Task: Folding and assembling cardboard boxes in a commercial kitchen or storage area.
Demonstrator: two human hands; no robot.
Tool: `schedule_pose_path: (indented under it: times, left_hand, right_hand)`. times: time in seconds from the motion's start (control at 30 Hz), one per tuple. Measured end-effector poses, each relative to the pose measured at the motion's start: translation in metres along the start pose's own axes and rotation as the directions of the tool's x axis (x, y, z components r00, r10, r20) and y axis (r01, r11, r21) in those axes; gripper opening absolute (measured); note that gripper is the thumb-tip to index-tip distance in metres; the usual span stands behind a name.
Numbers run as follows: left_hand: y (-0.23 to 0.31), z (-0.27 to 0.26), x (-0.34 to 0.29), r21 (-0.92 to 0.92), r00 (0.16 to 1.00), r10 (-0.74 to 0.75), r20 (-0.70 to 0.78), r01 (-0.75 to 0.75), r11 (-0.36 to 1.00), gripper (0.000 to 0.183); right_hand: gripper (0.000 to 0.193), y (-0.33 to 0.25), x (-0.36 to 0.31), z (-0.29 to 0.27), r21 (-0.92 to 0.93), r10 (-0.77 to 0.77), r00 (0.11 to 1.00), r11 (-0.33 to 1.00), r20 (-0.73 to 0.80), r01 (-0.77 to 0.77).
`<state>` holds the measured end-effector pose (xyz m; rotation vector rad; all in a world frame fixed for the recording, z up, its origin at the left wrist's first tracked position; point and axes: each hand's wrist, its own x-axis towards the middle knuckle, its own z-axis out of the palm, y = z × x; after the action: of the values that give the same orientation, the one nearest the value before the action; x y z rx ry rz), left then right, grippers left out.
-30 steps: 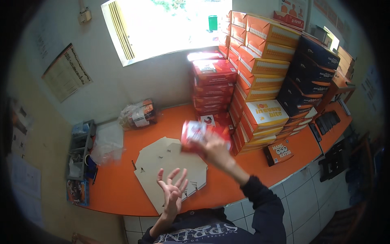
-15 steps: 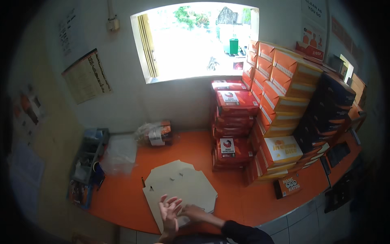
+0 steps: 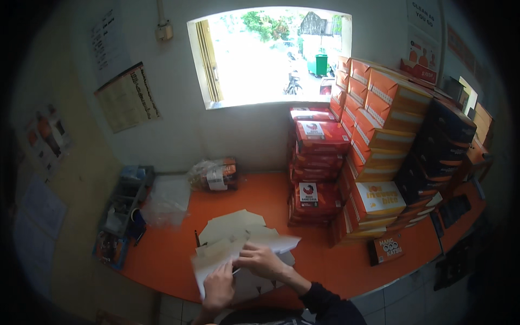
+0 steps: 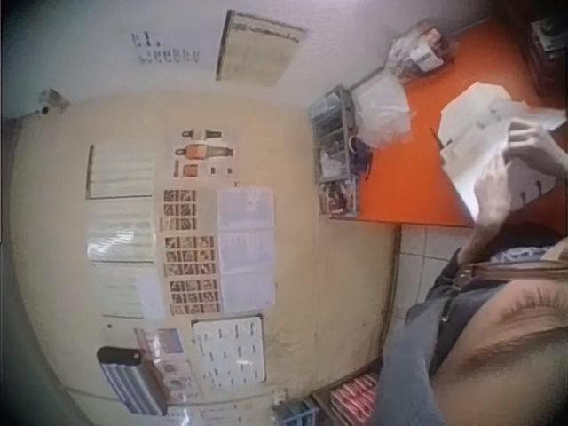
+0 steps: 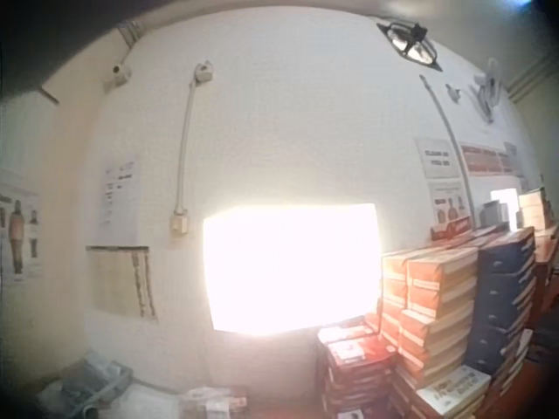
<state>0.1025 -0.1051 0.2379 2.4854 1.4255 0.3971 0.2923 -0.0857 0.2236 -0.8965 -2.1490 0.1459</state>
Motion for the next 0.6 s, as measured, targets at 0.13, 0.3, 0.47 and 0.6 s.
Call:
schedule_pose_path:
  times: [0.13, 0.3, 0.47, 0.6]
  left_hand:
    - [0.009, -0.059, 0.002, 0.006, 0.977, -0.147, 0.158, 0.147, 0.989, 0.026]
    - [0.002, -0.057, -0.014, -0.561, 0.813, 0.331, 0.479, -0.006, 0.828, 0.037]
    - [-0.007, -0.037, -0.011, -0.853, 0.686, 0.673, 0.276, -0.147, 0.500, 0.031]
    - [0.014, -0.065, -0.005, -0.861, 0.786, 0.428, 0.446, 0.245, 0.446, 0.020]
  right_hand:
    - [0.019, -0.039, 0.001, -0.056, -0.334, -0.197, 0.823, 0.942, -0.532, 0.010]
    - [0.049, -0.048, -0.012, -0.062, 0.322, 0.236, 0.961, 0.929, -0.146, -0.179]
    - [0.039, -0.057, -0.028, -0.108, 0.588, 0.205, 0.947, 0.745, 0.247, -0.315]
    - [0.019, -0.080, 0.011, -0.110, 0.069, 0.124, 0.988, 0.989, 0.095, -0.131]
